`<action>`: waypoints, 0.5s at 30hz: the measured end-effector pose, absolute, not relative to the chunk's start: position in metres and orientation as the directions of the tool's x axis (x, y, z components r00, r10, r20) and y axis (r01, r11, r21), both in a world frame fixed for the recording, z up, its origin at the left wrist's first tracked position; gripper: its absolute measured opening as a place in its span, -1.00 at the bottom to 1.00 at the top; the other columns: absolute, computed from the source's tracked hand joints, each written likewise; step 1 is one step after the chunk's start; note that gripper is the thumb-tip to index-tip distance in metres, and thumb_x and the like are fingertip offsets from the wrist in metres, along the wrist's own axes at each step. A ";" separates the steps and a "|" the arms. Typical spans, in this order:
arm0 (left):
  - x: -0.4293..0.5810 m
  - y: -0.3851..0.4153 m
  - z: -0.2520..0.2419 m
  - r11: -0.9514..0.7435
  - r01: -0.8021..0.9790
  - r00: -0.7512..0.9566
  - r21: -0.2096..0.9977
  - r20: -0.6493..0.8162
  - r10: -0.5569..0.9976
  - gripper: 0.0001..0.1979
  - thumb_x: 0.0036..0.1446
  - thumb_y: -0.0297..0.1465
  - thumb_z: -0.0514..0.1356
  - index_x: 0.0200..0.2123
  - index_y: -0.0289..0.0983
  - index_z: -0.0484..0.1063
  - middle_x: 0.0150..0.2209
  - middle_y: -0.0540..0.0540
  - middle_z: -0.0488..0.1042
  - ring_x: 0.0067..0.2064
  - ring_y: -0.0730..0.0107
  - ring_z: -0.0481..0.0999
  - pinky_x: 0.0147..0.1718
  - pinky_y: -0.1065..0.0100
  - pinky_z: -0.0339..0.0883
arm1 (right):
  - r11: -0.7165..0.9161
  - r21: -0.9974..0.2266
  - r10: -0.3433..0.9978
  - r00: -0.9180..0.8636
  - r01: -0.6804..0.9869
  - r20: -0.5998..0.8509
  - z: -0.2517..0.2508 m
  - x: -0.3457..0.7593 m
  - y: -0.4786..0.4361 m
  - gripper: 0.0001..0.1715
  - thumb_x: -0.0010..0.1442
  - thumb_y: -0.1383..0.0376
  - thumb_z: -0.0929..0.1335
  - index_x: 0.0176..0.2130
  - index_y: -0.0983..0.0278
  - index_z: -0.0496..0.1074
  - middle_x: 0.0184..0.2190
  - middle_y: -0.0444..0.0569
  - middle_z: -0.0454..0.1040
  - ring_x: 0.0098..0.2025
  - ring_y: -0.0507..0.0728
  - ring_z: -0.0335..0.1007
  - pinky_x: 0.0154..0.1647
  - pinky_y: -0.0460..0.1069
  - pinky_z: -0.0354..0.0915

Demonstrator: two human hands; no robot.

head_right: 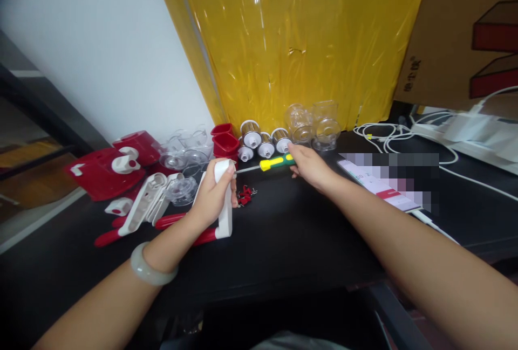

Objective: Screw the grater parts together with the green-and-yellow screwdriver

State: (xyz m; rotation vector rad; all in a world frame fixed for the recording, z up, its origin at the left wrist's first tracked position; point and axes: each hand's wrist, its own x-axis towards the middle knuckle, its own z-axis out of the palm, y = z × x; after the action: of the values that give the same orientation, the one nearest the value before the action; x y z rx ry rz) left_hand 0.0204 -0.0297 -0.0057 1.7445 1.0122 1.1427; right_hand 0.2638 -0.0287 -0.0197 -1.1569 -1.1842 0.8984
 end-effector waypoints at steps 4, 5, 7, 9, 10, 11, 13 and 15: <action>0.021 -0.029 -0.005 -0.329 0.171 0.266 0.929 0.278 0.923 -0.60 0.26 -0.02 0.17 -0.04 -0.15 0.22 -0.53 0.13 0.37 -0.66 0.42 0.42 -0.66 0.42 0.33 | 0.254 -0.967 0.955 0.153 0.032 0.256 -0.017 0.262 -0.030 -0.39 0.08 -0.26 0.39 -0.43 0.19 0.27 -0.67 -0.24 0.16 -0.62 -0.01 0.10 -0.51 -0.05 0.27; 0.021 -0.029 -0.005 -0.327 0.168 0.263 0.930 0.278 0.924 -0.60 0.25 -0.03 0.18 -0.05 -0.16 0.23 -0.53 0.13 0.37 -0.66 0.43 0.42 -0.66 0.42 0.33 | 0.270 -0.962 0.951 0.147 0.026 0.271 -0.017 0.262 -0.030 -0.39 0.08 -0.26 0.40 -0.43 0.19 0.27 -0.67 -0.25 0.16 -0.62 -0.01 0.09 -0.51 -0.05 0.27; 0.021 -0.028 -0.004 -0.330 0.163 0.262 0.930 0.281 0.923 -0.61 0.25 -0.03 0.18 -0.06 -0.16 0.22 -0.52 0.13 0.37 -0.66 0.43 0.42 -0.67 0.42 0.33 | 0.293 -0.956 0.945 0.150 0.011 0.292 -0.018 0.261 -0.030 -0.40 0.08 -0.25 0.41 -0.42 0.19 0.27 -0.67 -0.26 0.16 -0.62 -0.02 0.09 -0.51 -0.04 0.26; 0.021 -0.028 -0.004 -0.331 0.156 0.260 0.931 0.285 0.923 -0.61 0.25 -0.02 0.18 -0.06 -0.16 0.22 -0.52 0.13 0.37 -0.66 0.43 0.41 -0.68 0.41 0.34 | 0.315 -0.949 0.939 0.151 -0.011 0.309 -0.019 0.261 -0.029 -0.42 0.08 -0.22 0.42 -0.39 0.19 0.29 -0.67 -0.27 0.15 -0.61 -0.02 0.10 -0.49 -0.04 0.27; 0.021 -0.028 -0.004 -0.329 0.152 0.260 0.932 0.283 0.923 -0.61 0.25 -0.02 0.18 -0.06 -0.16 0.21 -0.51 0.13 0.36 -0.66 0.43 0.41 -0.68 0.41 0.34 | 0.321 -0.947 0.937 0.150 -0.023 0.314 -0.019 0.261 -0.028 -0.44 0.09 -0.21 0.43 -0.38 0.19 0.30 -0.66 -0.28 0.15 -0.61 -0.02 0.10 -0.48 -0.04 0.27; 0.021 -0.028 -0.003 -0.324 0.149 0.259 0.934 0.279 0.925 -0.61 0.25 -0.02 0.17 -0.06 -0.16 0.21 -0.51 0.13 0.36 -0.66 0.44 0.40 -0.68 0.41 0.35 | 0.323 -0.946 0.937 0.151 -0.036 0.315 -0.019 0.261 -0.028 -0.45 0.08 -0.19 0.44 -0.37 0.20 0.31 -0.64 -0.27 0.16 -0.61 -0.03 0.11 -0.47 -0.04 0.28; 0.021 -0.027 -0.003 -0.308 0.144 0.258 0.940 0.265 0.929 -0.61 0.25 -0.02 0.17 -0.06 -0.15 0.20 -0.51 0.14 0.36 -0.66 0.44 0.40 -0.68 0.40 0.35 | 0.315 -0.947 0.941 0.152 -0.065 0.303 -0.019 0.261 -0.028 -0.47 0.06 -0.16 0.46 -0.35 0.20 0.33 -0.59 -0.26 0.21 -0.59 -0.04 0.13 -0.46 -0.04 0.30; 0.021 -0.026 -0.003 -0.288 0.138 0.256 0.948 0.246 0.935 -0.61 0.25 -0.02 0.17 -0.06 -0.15 0.20 -0.51 0.14 0.36 -0.67 0.44 0.40 -0.68 0.40 0.36 | 0.301 -0.949 0.948 0.142 -0.097 0.286 -0.018 0.260 -0.029 -0.50 0.05 -0.11 0.48 -0.32 0.21 0.35 -0.54 -0.24 0.25 -0.56 -0.04 0.15 -0.43 -0.04 0.32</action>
State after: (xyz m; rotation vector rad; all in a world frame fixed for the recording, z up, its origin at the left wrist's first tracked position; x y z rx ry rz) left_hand 0.0208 -0.0261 -0.0035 1.6426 1.0096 1.1324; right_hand 0.2602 -0.0286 -0.0181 -0.9635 -1.1597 0.9530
